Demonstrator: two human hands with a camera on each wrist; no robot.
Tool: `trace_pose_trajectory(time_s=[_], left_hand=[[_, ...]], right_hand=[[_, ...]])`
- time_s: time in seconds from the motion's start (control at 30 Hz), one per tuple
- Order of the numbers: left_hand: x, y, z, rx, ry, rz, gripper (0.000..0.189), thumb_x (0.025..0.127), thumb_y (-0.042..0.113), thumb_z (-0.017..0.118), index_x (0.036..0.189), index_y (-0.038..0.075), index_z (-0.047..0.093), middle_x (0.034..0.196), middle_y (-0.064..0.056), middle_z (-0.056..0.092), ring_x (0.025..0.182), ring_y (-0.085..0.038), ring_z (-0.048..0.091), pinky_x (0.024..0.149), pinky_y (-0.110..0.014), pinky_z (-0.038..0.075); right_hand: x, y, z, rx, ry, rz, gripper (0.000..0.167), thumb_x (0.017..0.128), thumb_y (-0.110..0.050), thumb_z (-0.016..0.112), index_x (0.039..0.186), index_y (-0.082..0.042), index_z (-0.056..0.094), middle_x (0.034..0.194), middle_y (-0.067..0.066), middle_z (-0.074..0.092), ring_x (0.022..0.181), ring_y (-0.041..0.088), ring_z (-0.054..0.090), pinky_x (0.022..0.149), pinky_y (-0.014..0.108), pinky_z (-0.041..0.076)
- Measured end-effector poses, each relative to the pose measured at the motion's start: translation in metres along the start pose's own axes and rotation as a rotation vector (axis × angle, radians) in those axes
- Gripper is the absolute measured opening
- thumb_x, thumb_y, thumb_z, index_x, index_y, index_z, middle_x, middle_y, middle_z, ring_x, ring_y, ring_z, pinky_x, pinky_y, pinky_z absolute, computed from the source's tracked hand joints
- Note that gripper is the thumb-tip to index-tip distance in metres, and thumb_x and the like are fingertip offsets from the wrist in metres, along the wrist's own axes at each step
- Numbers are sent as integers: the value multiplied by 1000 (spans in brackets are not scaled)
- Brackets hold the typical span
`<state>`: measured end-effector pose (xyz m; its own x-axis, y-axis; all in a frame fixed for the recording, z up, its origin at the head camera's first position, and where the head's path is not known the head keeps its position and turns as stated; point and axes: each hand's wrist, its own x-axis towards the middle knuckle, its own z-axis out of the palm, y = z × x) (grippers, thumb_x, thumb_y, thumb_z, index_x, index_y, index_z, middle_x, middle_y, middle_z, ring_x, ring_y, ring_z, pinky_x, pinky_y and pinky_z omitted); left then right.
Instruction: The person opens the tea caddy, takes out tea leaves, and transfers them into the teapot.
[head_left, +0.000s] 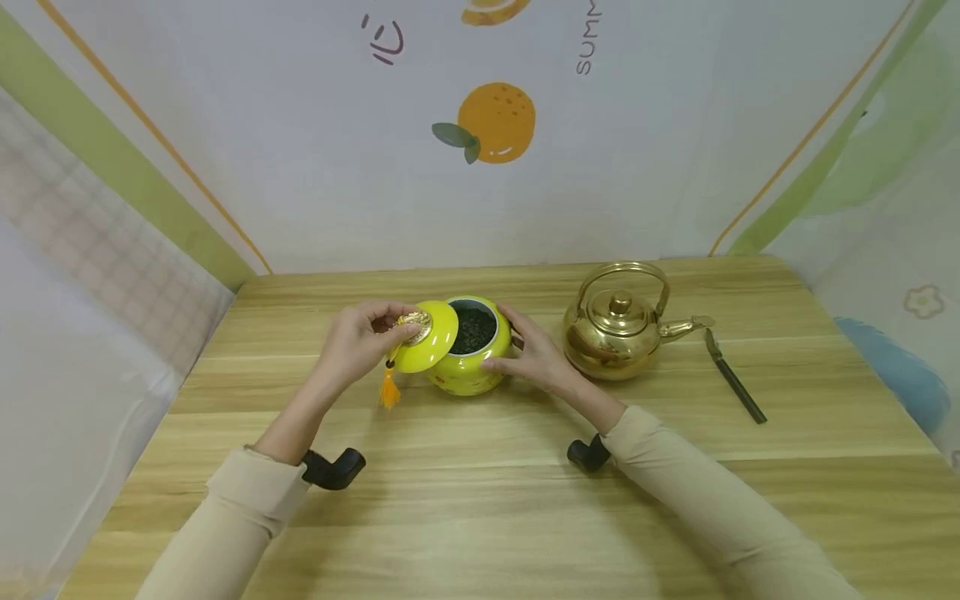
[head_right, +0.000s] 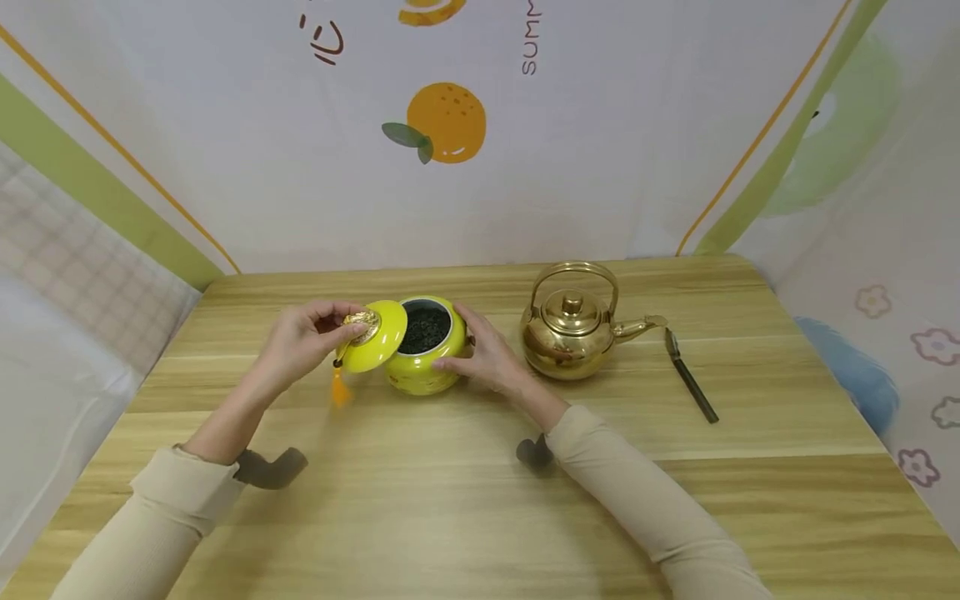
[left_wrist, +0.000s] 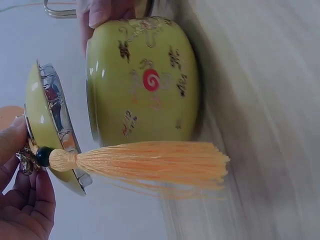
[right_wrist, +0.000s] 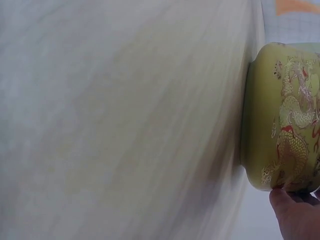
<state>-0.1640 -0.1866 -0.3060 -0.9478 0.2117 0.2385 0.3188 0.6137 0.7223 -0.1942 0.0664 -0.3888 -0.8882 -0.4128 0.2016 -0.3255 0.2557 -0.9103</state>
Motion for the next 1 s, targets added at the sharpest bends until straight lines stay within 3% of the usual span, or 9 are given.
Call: trace_pose_trajectory(time_s=[0.23, 0.43, 0.6, 0.8, 1.0], left_hand=[[26, 13, 16, -29, -62, 7, 20, 85, 15, 70, 102, 4, 71, 77, -8, 62, 65, -18, 49, 50, -19, 40], [40, 23, 26, 0, -109, 26, 21, 85, 15, 70, 103, 3, 71, 79, -8, 63, 67, -17, 49, 53, -20, 41], [45, 26, 33, 46, -124, 24, 21, 85, 15, 70, 103, 4, 71, 84, -9, 66, 70, -17, 50, 58, -23, 43], [48, 23, 37, 76, -129, 24, 19, 85, 15, 71, 100, 4, 72, 89, -10, 66, 72, -18, 52, 61, -25, 45], [49, 21, 41, 107, -122, 40, 18, 84, 15, 71, 98, 4, 73, 88, -9, 66, 72, -18, 51, 61, -25, 44]], right_hand=[[0, 1, 0, 21, 2, -7, 89, 75, -5, 78, 145, 6, 24, 150, 22, 27, 138, 35, 29, 111, 44, 31], [-1, 1, 0, 26, 8, -6, 89, 75, -8, 79, 146, 0, 26, 150, 18, 30, 137, 32, 31, 111, 44, 31], [-1, 1, 0, 40, 3, -12, 91, 75, -9, 79, 148, -4, 24, 151, 16, 29, 138, 30, 30, 112, 44, 29], [-5, -12, -1, 40, 0, 4, 89, 76, -6, 77, 147, 1, 24, 151, 20, 27, 138, 34, 29, 112, 46, 29], [-1, 4, 0, 31, 10, -11, 90, 75, -8, 79, 147, 2, 24, 150, 19, 28, 138, 33, 30, 111, 45, 30]])
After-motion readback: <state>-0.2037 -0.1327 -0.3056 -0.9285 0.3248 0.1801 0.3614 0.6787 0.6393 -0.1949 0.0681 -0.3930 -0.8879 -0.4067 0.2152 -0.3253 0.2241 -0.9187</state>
